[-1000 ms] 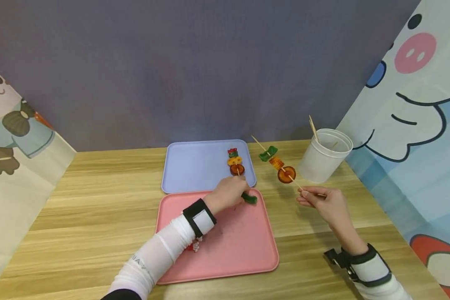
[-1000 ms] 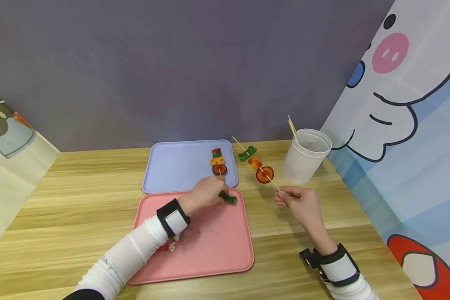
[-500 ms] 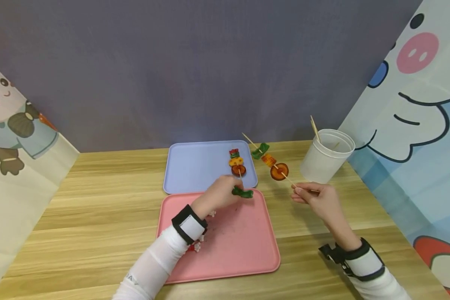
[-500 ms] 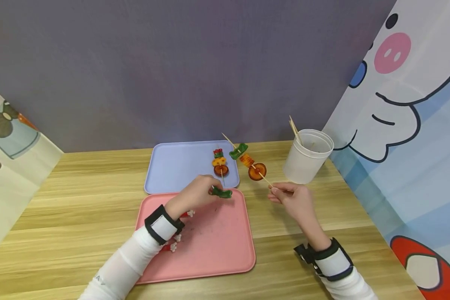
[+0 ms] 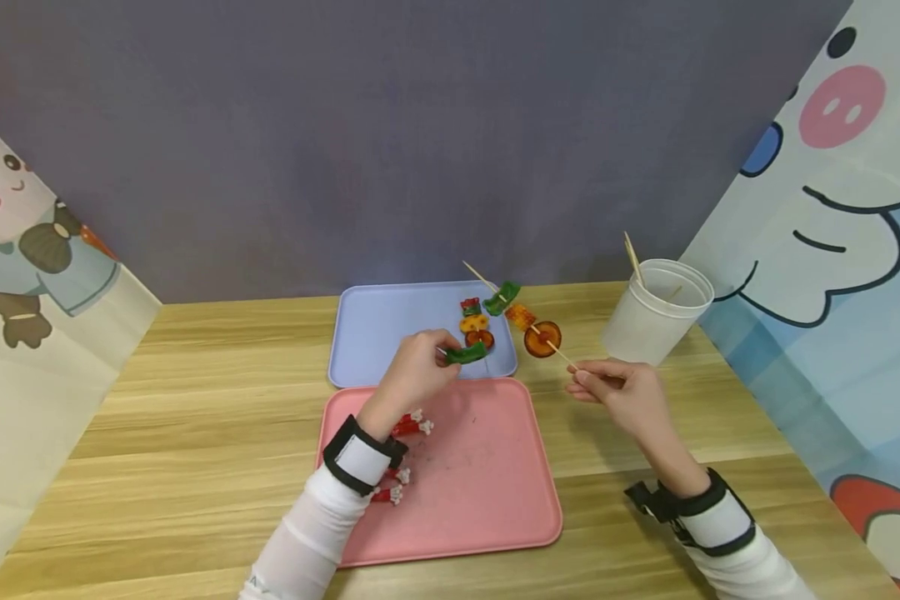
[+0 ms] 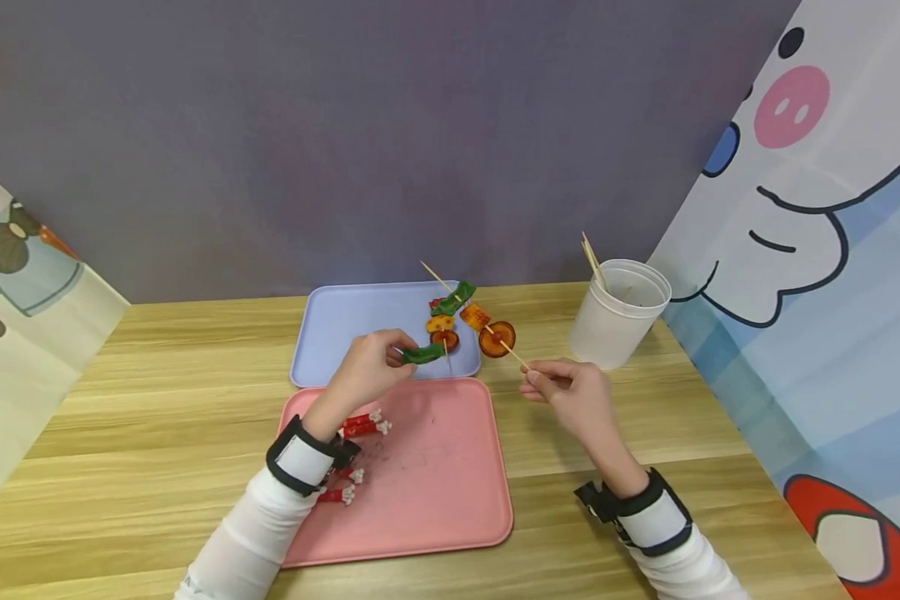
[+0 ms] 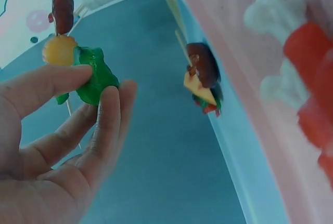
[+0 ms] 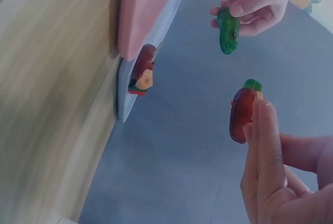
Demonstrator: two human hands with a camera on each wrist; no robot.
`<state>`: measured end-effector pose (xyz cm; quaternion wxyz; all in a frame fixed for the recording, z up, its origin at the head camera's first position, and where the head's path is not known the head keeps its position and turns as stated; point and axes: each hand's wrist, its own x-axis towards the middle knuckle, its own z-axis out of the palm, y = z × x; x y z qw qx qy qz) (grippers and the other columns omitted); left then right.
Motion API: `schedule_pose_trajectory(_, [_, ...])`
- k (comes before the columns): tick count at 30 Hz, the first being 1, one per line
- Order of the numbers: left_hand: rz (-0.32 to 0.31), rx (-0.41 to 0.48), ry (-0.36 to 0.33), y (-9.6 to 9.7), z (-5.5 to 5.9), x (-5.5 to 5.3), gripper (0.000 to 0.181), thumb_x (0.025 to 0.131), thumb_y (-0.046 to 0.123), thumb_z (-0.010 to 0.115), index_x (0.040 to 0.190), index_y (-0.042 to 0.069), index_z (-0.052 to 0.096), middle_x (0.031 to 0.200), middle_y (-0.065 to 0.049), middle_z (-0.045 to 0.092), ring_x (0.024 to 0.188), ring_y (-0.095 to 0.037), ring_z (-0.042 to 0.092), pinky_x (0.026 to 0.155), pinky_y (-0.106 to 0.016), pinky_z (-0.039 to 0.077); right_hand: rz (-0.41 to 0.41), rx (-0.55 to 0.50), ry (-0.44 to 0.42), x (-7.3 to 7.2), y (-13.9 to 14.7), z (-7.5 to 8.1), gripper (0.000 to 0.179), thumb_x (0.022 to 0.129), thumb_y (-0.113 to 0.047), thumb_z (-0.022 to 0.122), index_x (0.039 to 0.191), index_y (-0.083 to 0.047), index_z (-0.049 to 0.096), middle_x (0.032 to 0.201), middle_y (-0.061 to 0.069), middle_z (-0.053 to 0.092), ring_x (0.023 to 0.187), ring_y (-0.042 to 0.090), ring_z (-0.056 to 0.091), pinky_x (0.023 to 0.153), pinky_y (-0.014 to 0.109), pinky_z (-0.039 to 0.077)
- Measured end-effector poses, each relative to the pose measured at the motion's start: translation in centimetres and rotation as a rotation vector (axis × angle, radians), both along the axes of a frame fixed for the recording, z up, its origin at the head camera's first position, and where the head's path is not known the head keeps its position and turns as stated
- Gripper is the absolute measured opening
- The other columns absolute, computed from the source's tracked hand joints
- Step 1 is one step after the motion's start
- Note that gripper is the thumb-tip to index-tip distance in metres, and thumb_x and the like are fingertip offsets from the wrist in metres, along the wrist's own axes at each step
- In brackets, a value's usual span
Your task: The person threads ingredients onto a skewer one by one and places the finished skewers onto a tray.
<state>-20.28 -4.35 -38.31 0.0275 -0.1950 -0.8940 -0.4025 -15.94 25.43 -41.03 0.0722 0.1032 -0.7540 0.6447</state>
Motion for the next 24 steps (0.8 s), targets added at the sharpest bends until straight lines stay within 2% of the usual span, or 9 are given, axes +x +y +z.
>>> schedule_pose_trajectory(3, [0.04, 0.044, -0.008, -0.5, 0.4, 0.0, 0.019, 0.076, 0.013, 0.068, 0.094, 0.008, 0.068, 0.092, -0.005, 0.069, 0.072, -0.01, 0.062, 0.066, -0.03, 0.055, -0.03, 0.105, -0.016, 0.8, -1.5, 2.2, 0.03, 0.085, -0.009, 0.063, 0.101, 0.016, 0.063, 0.093, 0.026, 0.067, 0.07, 0.024, 0.068, 0.062, 0.029, 0.056])
schedule_pose_trajectory(5, [0.074, 0.074, -0.007, -0.9, 0.6, -0.1, 0.02, 0.076, 0.014, 0.07, 0.095, 0.008, 0.068, 0.093, -0.006, 0.069, 0.073, -0.011, 0.063, 0.066, -0.031, 0.055, -0.033, 0.15, -0.024, 1.0, -2.1, 2.9, 0.029, 0.086, -0.007, 0.061, 0.103, 0.018, 0.061, 0.094, 0.029, 0.066, 0.071, 0.023, 0.068, 0.063, 0.028, 0.056])
schedule_pose_trajectory(7, [0.113, 0.095, 0.005, -1.3, 0.9, -0.2, 0.023, 0.076, 0.017, 0.072, 0.096, 0.007, 0.067, 0.093, -0.006, 0.069, 0.073, -0.012, 0.063, 0.067, -0.031, 0.055, -0.026, 0.147, -0.039, 1.1, -2.5, 3.3, 0.028, 0.087, -0.004, 0.059, 0.104, 0.019, 0.06, 0.095, 0.032, 0.064, 0.072, 0.023, 0.068, 0.063, 0.028, 0.056])
schedule_pose_trajectory(14, [0.216, 0.165, 0.077, -2.9, 1.8, -0.4, 0.028, 0.074, 0.024, 0.075, 0.095, 0.008, 0.066, 0.089, -0.009, 0.069, 0.073, -0.015, 0.064, 0.066, -0.034, 0.056, 0.006, 0.105, -0.041, 1.1, -3.5, 3.7, 0.024, 0.086, 0.001, 0.059, 0.102, 0.018, 0.061, 0.096, 0.035, 0.062, 0.072, 0.024, 0.068, 0.064, 0.029, 0.056])
schedule_pose_trajectory(24, [0.322, 0.284, 0.169, -4.3, 2.0, -1.0, 0.035, 0.073, 0.029, 0.076, 0.097, 0.004, 0.066, 0.089, -0.009, 0.069, 0.073, -0.014, 0.064, 0.067, -0.032, 0.056, 0.056, 0.091, -0.03, 0.9, -4.9, 3.7, 0.022, 0.085, 0.003, 0.058, 0.101, 0.018, 0.062, 0.095, 0.037, 0.062, 0.071, 0.025, 0.068, 0.063, 0.03, 0.056])
